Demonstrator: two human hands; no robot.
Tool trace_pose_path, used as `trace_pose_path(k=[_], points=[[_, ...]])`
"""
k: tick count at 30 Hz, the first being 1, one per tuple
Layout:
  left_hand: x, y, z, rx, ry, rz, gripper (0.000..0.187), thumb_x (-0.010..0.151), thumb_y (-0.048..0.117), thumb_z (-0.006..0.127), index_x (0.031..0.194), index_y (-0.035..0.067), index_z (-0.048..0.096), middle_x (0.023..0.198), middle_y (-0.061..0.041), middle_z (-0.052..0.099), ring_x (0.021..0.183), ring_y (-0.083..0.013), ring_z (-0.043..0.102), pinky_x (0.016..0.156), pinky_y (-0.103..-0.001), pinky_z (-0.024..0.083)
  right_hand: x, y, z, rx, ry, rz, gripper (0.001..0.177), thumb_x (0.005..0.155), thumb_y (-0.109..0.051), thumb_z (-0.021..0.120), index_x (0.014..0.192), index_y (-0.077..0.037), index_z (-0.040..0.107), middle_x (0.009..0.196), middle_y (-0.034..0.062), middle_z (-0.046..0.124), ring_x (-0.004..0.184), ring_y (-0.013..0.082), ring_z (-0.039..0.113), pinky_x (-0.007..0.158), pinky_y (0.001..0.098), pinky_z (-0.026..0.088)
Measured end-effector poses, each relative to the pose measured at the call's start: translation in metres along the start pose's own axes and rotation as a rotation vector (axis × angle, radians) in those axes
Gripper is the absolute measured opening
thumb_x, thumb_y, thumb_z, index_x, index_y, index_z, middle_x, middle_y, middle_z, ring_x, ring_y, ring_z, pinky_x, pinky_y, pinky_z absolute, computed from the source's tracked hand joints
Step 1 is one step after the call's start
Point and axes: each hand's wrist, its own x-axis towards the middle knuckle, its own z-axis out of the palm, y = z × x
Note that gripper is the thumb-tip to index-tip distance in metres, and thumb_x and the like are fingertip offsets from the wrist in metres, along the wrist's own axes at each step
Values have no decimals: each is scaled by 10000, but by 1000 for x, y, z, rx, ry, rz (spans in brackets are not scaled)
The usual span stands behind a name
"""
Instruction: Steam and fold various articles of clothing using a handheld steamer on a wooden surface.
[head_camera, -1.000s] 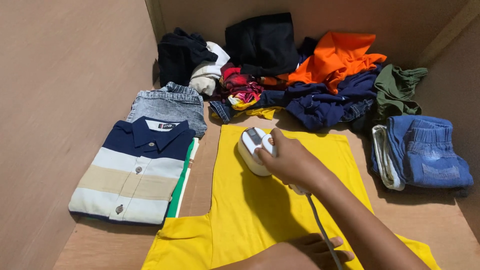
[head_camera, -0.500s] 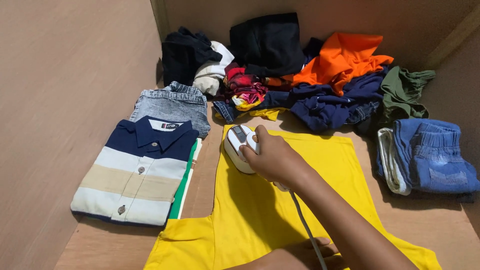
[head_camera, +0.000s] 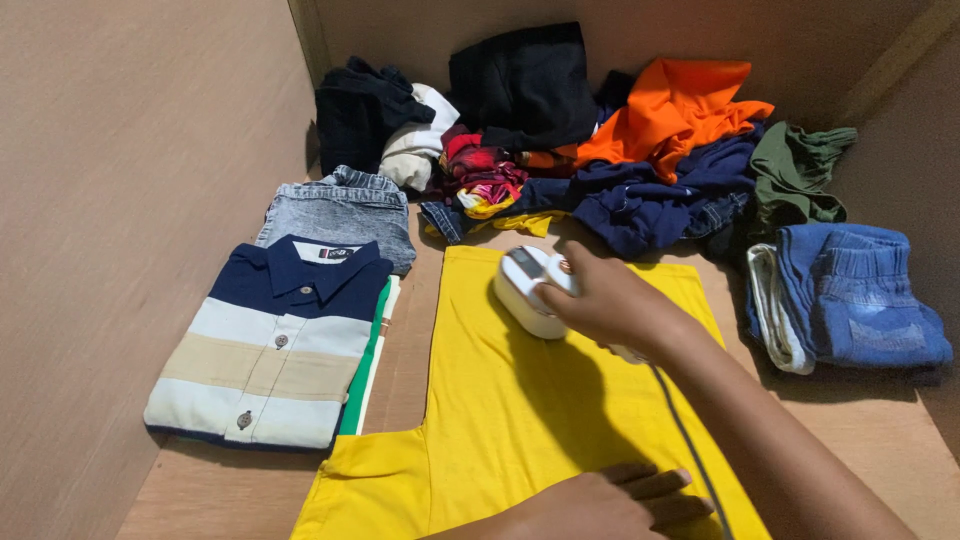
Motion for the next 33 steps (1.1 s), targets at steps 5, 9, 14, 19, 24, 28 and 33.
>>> trace_pose_path(k=[5, 9, 14, 19, 24, 28, 33], points=[[18, -16, -37, -86, 31, 23, 399, 1035, 248, 468, 1401, 202, 621, 1497, -73, 588, 1379, -250, 554, 1232, -397, 398, 2, 50, -3, -81, 131, 45, 608, 899, -500, 617, 1318, -69, 523, 877, 246, 739, 627, 289, 729, 593, 431, 572], [17, -17, -81, -290, 24, -1, 337, 1034, 187, 501, 1340, 198, 643, 1309, -67, 660, 1228, -229, 625, 1149, -370, 441, -5, 48, -8, -3, 150, 154, 563, 932, -507, 620, 1278, -73, 531, 846, 251, 749, 609, 306, 729, 563, 429, 571], [-10, -96, -165, -167, 299, -871, 428, 944, 331, 648, 1258, 39, 658, 1234, -145, 681, 1170, -301, 633, 1067, -425, 482, -20, 48, -12, 45, 120, 156, 556, 909, -465, 594, 1233, -17, 531, 807, 240, 742, 569, 302, 703, 530, 435, 563], [-48, -138, -138, 136, 95, -913, 814, 908, 569, 601, 1493, 38, 405, 1576, -190, 340, 1480, -370, 217, 1180, -513, 158, -14, 55, -14, 0, 117, 193, 636, 932, -506, 623, 1368, -72, 462, 811, 225, 738, 579, 281, 711, 544, 424, 571], [-50, -138, -138, 159, 30, -943, 910, 926, 695, 459, 1564, 61, 322, 1655, -146, 264, 1551, -301, 144, 1226, -481, 98, -17, 62, -16, -40, 161, 227, 601, 925, -470, 593, 1296, 0, 545, 837, 237, 743, 600, 282, 727, 561, 419, 593], [-50, -139, -138, 163, -2, -971, 905, 928, 694, 452, 1562, 67, 304, 1652, -140, 244, 1548, -298, 121, 1216, -482, 88, -27, 71, -14, -48, 130, 197, 630, 927, -477, 582, 1340, -7, 506, 870, 263, 743, 607, 294, 734, 579, 431, 592], [-51, -137, -135, 199, -6, -945, 894, 944, 689, 441, 1564, 59, 306, 1650, -152, 248, 1548, -307, 123, 1217, -485, 97, -27, 76, -21, -37, 92, 271, 699, 950, -502, 616, 1427, -26, 432, 927, 267, 747, 622, 298, 739, 587, 434, 596]])
